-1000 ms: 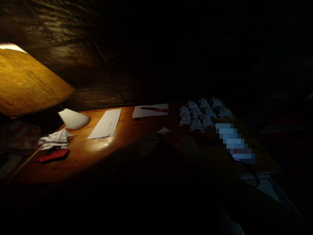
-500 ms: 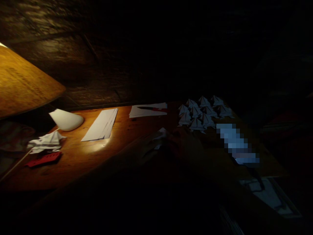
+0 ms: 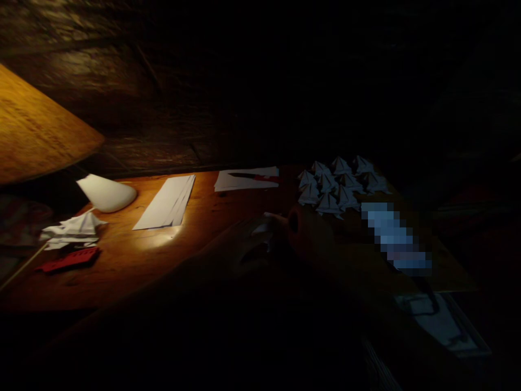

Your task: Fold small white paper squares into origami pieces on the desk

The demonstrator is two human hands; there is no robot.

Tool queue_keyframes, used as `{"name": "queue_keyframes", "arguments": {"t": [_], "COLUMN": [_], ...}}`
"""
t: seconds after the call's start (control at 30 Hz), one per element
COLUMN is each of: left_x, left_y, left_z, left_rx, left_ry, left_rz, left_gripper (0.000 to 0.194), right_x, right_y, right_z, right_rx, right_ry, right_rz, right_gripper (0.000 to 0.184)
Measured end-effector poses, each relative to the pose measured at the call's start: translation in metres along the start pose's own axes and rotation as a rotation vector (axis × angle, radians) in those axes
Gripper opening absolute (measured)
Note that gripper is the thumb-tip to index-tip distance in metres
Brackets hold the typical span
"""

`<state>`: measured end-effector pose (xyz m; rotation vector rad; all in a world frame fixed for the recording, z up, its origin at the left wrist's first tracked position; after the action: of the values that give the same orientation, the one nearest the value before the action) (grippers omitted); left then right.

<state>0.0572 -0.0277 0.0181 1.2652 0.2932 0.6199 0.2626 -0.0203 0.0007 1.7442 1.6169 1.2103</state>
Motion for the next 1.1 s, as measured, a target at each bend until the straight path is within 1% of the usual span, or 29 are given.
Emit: {"name": "queue_keyframes", "arguments": {"t": [0.07,0.13,0.2,0.27,0.4,0.57,0.63,0.73,0.77,0.83,0.87,0.93,1.0,1.03,1.1], "left_x": [0.0,0.0,0.0,-0.001,-0.002,0.0,-0.001,-0.003,-0.003,-0.004,-0.004,-0.004,-0.003,-0.003,-0.003], "left_y": [0.0,-0.001,-0.003,-0.005,-0.005,-0.004,-0.004,-0.004,-0.005,-0.006,-0.006,-0.007,-0.007,-0.007,-0.008], "left_z": [-0.002,-0.004,-0.007,-0.01,-0.016,-0.016,-0.015,-0.014,-0.014,-0.014,-0.015,-0.016,-0.017,-0.017,-0.018], "left_rx": [-0.05,-0.083,-0.077,-0.05,0.004,0.07,0.084,0.086,0.088,0.092,0.095,0.099,0.104,0.105,0.104], "left_ry": [-0.006,-0.008,-0.009,0.001,0.016,0.003,0.015,0.04,0.041,0.041,0.042,0.04,0.04,0.041,0.042], "left_rz": [-0.001,0.003,0.01,0.025,0.037,0.041,0.054,0.065,0.061,0.053,0.05,0.04,0.035,0.034,0.033], "left_gripper": [0.05,0.048,0.049,0.051,0.052,0.049,0.049,0.049,0.049,0.049,0.049,0.048,0.045,0.044,0.044], "right_x": [-0.002,-0.005,-0.006,-0.006,-0.005,0.002,0.008,0.013,0.014,0.011,0.009,0.002,-0.004,-0.007,-0.01], "right_y": [-0.003,-0.006,-0.007,-0.008,-0.008,-0.007,-0.006,-0.002,0.0,0.004,0.005,0.005,0.003,0.002,-0.001], "right_z": [-0.001,-0.001,0.0,0.002,0.005,0.01,0.01,0.006,0.004,-0.004,-0.008,-0.014,-0.017,-0.017,-0.016], "right_rx": [0.051,0.108,0.157,0.193,0.214,0.255,0.218,0.096,0.06,-0.002,-0.035,-0.105,-0.143,-0.141,-0.117], "right_ry": [0.026,0.051,0.057,0.051,0.003,-0.081,-0.097,-0.105,-0.088,-0.004,0.055,0.18,0.285,0.329,0.403], "right_rz": [0.031,0.05,0.061,0.056,0.041,0.067,0.015,-0.079,-0.083,-0.055,-0.035,-0.024,-0.042,-0.06,-0.093], "right_gripper": [0.012,0.016,0.021,0.021,0.018,0.026,0.025,0.027,0.029,0.034,0.033,0.026,0.018,0.018,0.023]}}
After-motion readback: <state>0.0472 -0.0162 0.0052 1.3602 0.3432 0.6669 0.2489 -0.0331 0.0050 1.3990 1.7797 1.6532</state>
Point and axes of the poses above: each hand's wrist, its own x-axis towards the middle knuckle, its own y-axis out of the back of the hand, z = x × y, the point moved 3 cm from there along x, towards the middle knuckle, and after that the axes turned 2 degrees about y, right-handed, at the moved point
